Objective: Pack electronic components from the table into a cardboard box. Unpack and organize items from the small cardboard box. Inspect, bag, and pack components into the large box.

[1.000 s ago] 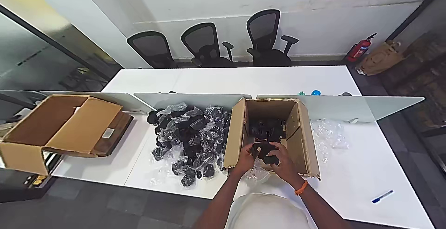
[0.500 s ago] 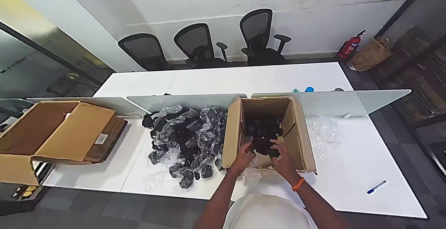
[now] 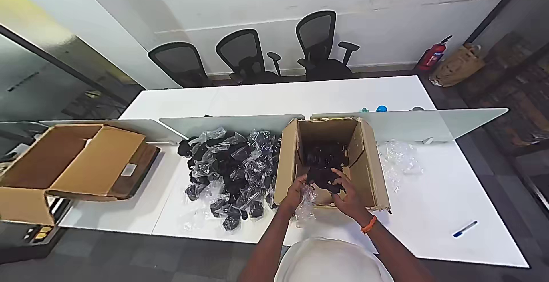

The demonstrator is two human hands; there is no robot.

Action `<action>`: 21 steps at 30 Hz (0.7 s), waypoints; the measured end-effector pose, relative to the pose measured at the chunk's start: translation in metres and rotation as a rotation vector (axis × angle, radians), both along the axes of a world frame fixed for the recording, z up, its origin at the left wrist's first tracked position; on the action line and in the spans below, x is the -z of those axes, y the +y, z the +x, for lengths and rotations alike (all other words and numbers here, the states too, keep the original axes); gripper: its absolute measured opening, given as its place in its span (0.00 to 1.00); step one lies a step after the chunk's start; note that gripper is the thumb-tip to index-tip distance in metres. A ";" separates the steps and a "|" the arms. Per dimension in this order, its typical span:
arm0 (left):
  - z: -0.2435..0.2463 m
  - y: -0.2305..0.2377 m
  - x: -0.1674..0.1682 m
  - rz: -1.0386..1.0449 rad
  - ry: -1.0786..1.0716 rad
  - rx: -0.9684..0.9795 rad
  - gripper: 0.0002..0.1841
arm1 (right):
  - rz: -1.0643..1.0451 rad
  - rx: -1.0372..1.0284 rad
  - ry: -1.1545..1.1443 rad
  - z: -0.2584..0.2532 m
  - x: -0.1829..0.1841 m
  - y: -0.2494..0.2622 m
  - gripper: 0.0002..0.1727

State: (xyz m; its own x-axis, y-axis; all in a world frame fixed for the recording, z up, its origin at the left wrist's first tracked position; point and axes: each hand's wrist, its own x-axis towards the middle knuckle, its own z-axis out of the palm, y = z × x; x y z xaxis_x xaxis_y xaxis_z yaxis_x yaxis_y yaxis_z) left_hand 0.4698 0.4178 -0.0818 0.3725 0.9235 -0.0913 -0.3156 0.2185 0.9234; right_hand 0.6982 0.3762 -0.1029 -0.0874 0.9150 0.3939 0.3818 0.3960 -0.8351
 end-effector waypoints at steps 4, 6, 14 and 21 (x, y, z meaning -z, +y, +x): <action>-0.002 0.009 0.012 0.050 -0.028 0.082 0.28 | 0.008 0.021 -0.012 -0.001 0.000 0.000 0.10; 0.000 0.014 0.015 0.060 -0.009 0.131 0.27 | 0.003 0.015 -0.029 -0.001 0.000 0.000 0.10; 0.013 0.016 0.015 0.033 0.170 0.009 0.11 | -0.021 -0.112 -0.083 0.000 -0.003 -0.003 0.11; 0.026 0.016 0.020 0.029 0.258 -0.160 0.12 | 0.000 -0.167 -0.157 -0.001 -0.004 -0.003 0.12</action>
